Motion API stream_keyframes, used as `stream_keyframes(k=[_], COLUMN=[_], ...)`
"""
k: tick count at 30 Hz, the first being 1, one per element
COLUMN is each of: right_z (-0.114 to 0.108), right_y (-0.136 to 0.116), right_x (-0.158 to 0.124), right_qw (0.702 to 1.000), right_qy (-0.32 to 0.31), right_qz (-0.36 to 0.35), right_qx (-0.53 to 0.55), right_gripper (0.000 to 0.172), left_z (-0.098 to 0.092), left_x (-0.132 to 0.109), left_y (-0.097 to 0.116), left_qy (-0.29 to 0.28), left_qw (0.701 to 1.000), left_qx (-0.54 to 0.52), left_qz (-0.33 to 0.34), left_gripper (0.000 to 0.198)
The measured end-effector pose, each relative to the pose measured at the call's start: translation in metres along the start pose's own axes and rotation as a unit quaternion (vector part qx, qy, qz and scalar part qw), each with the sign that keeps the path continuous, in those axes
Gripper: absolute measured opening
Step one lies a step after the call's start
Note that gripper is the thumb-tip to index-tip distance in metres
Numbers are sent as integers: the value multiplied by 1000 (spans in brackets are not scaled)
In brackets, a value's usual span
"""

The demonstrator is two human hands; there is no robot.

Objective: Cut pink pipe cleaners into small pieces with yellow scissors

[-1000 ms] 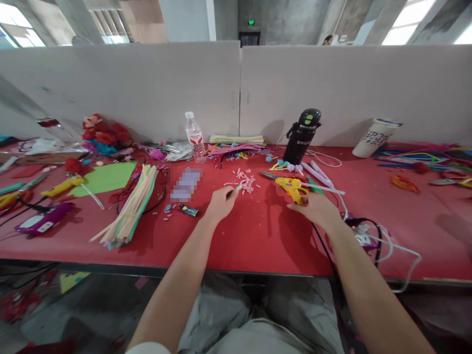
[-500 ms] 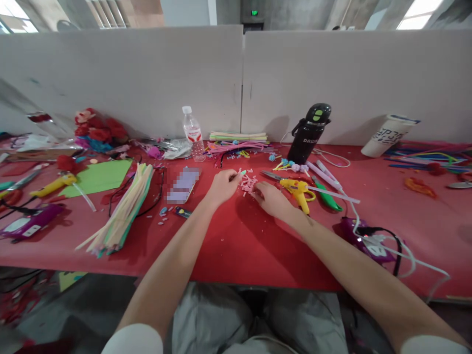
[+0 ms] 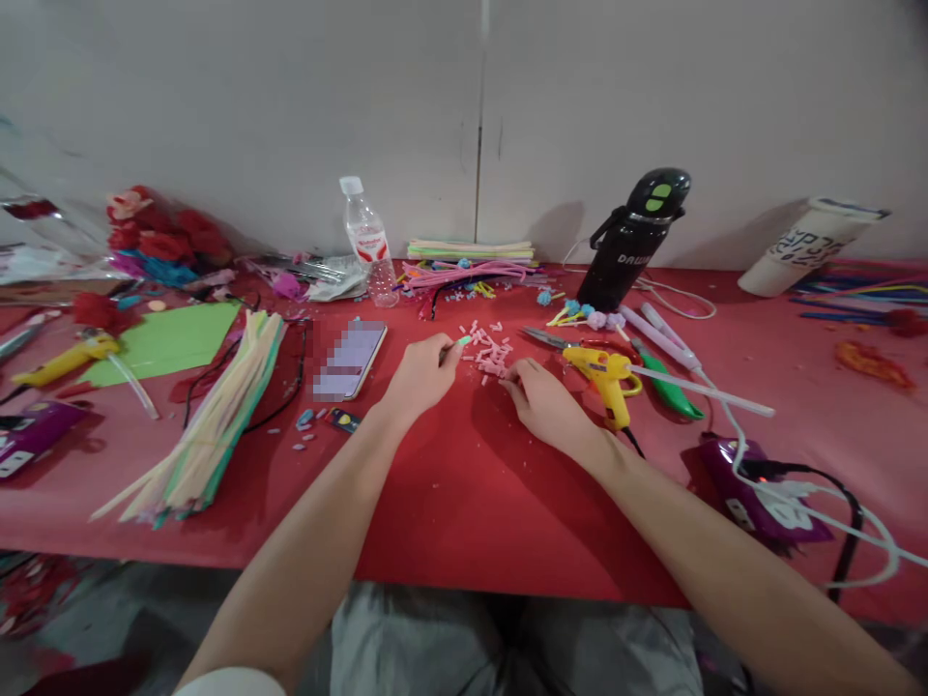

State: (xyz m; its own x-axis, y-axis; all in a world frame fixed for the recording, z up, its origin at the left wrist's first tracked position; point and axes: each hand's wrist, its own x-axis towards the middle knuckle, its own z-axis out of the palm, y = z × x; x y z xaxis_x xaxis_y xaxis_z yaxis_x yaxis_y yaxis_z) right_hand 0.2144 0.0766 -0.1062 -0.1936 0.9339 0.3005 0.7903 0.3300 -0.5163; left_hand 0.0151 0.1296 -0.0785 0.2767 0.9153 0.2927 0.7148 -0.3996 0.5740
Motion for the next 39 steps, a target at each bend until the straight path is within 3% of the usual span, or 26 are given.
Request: stream_keyframes(k=[10, 15, 20, 25, 30, 34, 39], right_z=[-12, -14, -16, -15, -13, -13, -14], right_y=[0, 3, 3, 4, 6, 4, -4], right_x=[-4, -7, -9, -8, -6, -7, -8], right_qw=[996, 996, 995, 993, 992, 988, 970], right_qy=[-32, -31, -53, -18, -8, 4, 42], right_qz=[5, -48, -71, -66, -69, -60, 4], right_qx=[82, 66, 50, 95, 107, 140, 241], right_gripper=[11, 31, 28, 17, 27, 19, 18], left_z=[-4, -8, -10, -9, -7, -1, 13], left_x=[-2, -3, -4, -4, -5, -6, -8], left_y=[4, 7, 10, 10, 9, 10, 20], left_qy=[-14, -8, -12, -10, -9, -4, -19], left_qw=[999, 998, 997, 996, 996, 996, 983], left_qx=[2, -15, -24, -33, -42, -64, -181], left_qz=[44, 60, 74, 83, 78, 66, 4], left_gripper=[29, 31, 31, 30, 31, 31, 29])
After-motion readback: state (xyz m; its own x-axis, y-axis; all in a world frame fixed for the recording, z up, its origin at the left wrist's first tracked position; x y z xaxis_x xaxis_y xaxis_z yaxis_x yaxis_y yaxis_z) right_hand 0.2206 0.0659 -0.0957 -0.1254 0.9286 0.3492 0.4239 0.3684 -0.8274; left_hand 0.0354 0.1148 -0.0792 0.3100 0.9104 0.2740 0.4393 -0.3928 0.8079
